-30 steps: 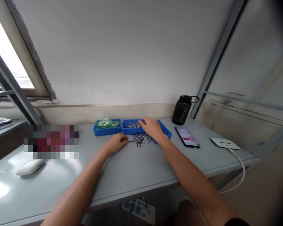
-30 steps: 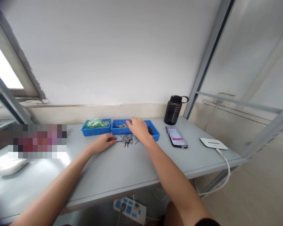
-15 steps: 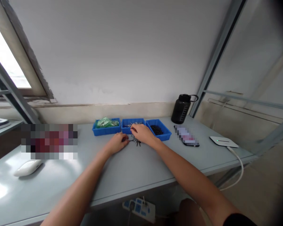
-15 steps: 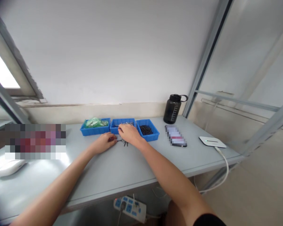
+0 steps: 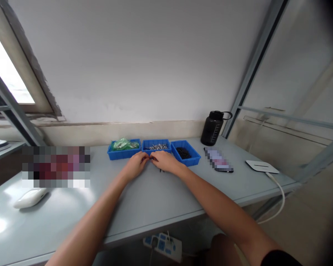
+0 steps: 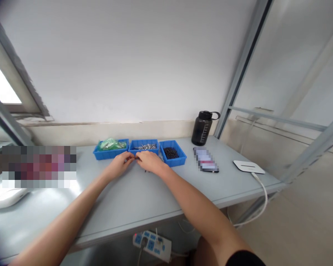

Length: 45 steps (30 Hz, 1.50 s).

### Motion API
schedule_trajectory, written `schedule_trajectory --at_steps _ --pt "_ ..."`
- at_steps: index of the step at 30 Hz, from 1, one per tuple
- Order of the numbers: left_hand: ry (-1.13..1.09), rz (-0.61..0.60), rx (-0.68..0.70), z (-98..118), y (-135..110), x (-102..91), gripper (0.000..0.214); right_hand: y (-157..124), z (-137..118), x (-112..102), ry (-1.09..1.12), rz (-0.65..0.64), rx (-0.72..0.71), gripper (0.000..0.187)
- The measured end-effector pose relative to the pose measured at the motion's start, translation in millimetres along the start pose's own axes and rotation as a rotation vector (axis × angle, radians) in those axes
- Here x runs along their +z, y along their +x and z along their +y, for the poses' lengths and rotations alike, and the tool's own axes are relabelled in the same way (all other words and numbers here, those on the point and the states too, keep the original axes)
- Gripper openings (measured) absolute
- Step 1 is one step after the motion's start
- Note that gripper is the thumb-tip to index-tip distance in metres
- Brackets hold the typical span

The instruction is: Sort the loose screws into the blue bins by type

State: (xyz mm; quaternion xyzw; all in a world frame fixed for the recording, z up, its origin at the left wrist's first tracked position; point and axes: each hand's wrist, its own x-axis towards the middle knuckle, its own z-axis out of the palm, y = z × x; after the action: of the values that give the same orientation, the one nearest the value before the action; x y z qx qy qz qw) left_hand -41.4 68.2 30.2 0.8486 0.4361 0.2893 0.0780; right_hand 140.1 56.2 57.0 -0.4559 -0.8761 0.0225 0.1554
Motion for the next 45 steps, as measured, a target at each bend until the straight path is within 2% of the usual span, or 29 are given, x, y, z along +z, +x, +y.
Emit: schedule_trajectory --at_steps 5,13,24,38,45 --pt "-0.021 0.029 -0.021 2 0 -1.7 0.019 1 3 -3 -0.003 0.015 0.002 0.019" --pt "-0.048 0.016 -0.02 0 0 -1.8 0.019 -1 0 -5 0.006 0.026 0.001 0.015" --pt "-0.105 0.002 -0.028 3 -1 -1.5 0.018 -1 0 -9 0.011 0.043 0.032 0.021" --pt "-0.038 -0.013 -0.023 -3 -1 -0.4 0.018 -1 1 -6 0.036 0.052 0.041 0.021" --pt "-0.02 -0.03 -0.019 -7 -1 1.5 0.017 -2 -4 -10 0.078 0.058 -0.01 0.016"
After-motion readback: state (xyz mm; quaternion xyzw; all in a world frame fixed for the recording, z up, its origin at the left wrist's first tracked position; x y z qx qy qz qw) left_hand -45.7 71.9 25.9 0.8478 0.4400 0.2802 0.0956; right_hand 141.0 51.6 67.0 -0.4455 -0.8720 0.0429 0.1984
